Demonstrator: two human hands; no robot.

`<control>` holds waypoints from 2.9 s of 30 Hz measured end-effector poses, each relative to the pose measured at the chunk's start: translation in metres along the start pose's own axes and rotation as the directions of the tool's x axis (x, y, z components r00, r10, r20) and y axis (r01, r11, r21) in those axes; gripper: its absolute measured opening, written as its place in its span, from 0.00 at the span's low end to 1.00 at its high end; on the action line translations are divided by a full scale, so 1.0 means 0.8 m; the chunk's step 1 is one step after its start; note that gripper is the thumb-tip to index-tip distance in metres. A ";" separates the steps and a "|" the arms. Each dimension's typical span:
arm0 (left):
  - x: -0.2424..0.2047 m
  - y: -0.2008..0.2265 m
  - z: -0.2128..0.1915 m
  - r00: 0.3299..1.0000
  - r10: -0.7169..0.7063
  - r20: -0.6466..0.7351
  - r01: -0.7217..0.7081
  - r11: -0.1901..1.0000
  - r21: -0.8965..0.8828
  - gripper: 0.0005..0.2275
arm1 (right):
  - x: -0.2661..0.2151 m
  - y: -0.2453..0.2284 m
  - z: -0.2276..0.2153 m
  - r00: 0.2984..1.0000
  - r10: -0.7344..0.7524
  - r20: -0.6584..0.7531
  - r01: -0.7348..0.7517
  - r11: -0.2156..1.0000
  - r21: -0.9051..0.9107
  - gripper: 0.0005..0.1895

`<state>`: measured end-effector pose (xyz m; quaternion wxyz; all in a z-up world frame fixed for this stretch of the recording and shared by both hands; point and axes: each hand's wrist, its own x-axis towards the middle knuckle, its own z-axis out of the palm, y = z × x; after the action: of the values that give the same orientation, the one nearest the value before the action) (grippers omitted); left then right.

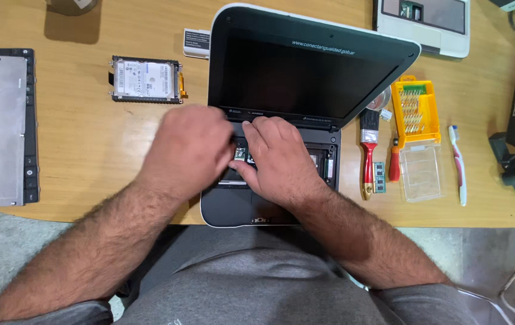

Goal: The person removes the palm rest cover from a laptop, disconnects internal cables, and uses a screwdriver to unscrew and remove a small component from the motherboard. The person then reconnects the cables and reattaches the palm rest cover.

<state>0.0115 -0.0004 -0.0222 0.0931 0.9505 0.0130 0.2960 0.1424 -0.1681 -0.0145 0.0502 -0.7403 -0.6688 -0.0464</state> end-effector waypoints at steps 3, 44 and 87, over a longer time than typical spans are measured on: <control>-0.005 0.014 0.013 0.991 0.090 -0.100 -0.083 0.994 0.074 0.07 | -0.003 -0.003 0.000 0.999 0.009 -0.039 -0.011 0.999 -0.044 0.37; -0.016 0.028 0.038 0.996 0.089 -0.001 -0.088 0.990 0.110 0.07 | -0.039 0.021 -0.050 0.999 0.046 0.021 -0.050 0.930 0.363 0.29; 0.006 0.124 -0.061 0.671 -0.069 0.739 0.056 0.998 0.042 0.31 | -0.054 0.004 -0.123 0.709 0.133 0.692 -0.260 0.962 0.081 0.44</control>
<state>-0.0153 -0.0891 0.0385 0.0931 0.9887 0.0089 -0.1172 0.1408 -0.2242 0.0771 -0.1298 -0.7654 -0.5589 0.2915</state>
